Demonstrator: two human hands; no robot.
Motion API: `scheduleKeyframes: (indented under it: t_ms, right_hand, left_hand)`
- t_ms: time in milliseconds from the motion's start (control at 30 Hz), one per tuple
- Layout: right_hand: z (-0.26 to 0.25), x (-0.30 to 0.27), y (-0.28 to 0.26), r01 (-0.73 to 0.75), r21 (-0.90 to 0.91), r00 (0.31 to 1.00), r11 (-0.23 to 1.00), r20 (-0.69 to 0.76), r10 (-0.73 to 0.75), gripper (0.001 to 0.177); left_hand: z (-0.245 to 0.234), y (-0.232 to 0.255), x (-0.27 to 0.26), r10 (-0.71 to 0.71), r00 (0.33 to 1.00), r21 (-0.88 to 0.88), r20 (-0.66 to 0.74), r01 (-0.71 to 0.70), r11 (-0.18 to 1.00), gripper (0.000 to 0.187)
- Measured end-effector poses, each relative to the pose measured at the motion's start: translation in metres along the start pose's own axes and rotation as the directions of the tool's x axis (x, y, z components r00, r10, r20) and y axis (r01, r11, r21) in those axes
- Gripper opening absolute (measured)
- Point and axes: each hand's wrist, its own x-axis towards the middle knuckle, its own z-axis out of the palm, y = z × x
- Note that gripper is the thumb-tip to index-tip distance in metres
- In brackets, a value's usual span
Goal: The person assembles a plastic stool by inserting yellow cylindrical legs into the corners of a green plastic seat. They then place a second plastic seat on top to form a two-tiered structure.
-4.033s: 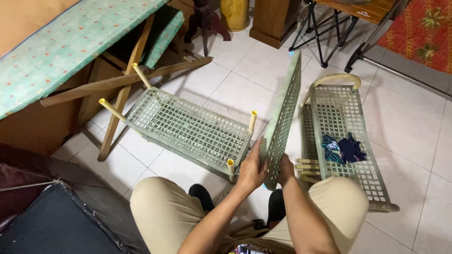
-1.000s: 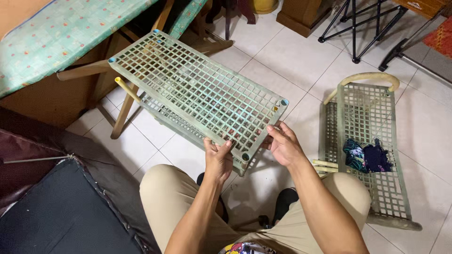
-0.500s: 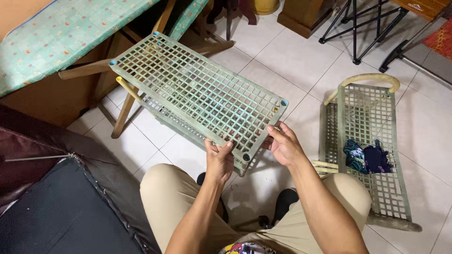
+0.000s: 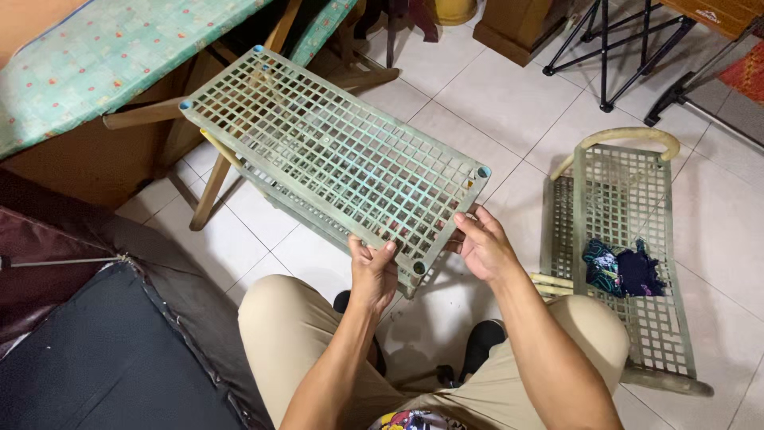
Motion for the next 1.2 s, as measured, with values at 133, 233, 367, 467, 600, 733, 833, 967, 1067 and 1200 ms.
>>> scheduleKeyframes:
  t_ms: [133,233,367,467,600,733,833,967,1067,1200]
  right_hand:
    - [0.001,0.001,0.000,-0.004,-0.007,1.000,1.000,-0.014,0.004,0.037]
    - [0.000,0.002,0.000,-0.002,-0.009,1.000,1.000,-0.021,0.001,0.037]
    - [0.000,0.003,0.002,0.002,-0.026,0.999,1.000,-0.035,-0.003,0.037]
    - [-0.001,0.004,0.003,0.003,-0.036,0.999,0.999,-0.037,-0.005,0.037]
    - [-0.002,0.004,0.003,-0.006,-0.051,0.999,0.999,-0.048,0.004,0.039]
    - [-0.004,0.006,0.005,-0.015,-0.041,0.998,0.999,-0.055,0.013,0.035]
    - [-0.006,0.006,0.006,-0.012,-0.044,0.998,0.999,-0.058,0.009,0.032]
    - [-0.005,0.006,0.005,-0.012,-0.048,0.998,0.999,-0.060,0.009,0.031]
    - [-0.004,0.005,0.004,-0.014,-0.050,0.998,0.999,-0.057,0.011,0.031]
    - [-0.004,0.006,0.003,-0.025,-0.060,0.997,0.998,-0.069,0.021,0.030]
  left_hand:
    - [-0.004,-0.002,0.000,0.006,1.000,-0.004,-0.014,-0.006,1.000,0.061]
    - [-0.012,-0.005,0.001,0.000,1.000,-0.012,-0.010,0.000,1.000,0.059]
    - [-0.021,-0.009,0.003,0.017,1.000,-0.012,0.012,-0.016,1.000,0.058]
    - [-0.022,-0.010,0.003,-0.002,1.000,-0.011,-0.021,0.001,1.000,0.057]
    - [-0.012,-0.005,0.001,-0.006,1.000,0.013,-0.025,0.006,1.000,0.057]
    - [0.004,0.003,-0.003,-0.055,0.995,0.083,-0.089,0.062,0.995,0.051]
    - [0.006,0.007,-0.006,-0.147,0.976,0.116,-0.162,0.167,0.979,0.049]
    - [-0.008,0.011,-0.006,-0.076,0.929,0.349,-0.361,0.210,0.913,0.053]
    - [-0.019,0.027,-0.009,0.553,0.817,0.885,-0.166,-0.124,0.449,0.040]
    - [-0.008,0.061,-0.018,0.521,0.759,0.914,0.391,-0.385,-0.126,0.034]
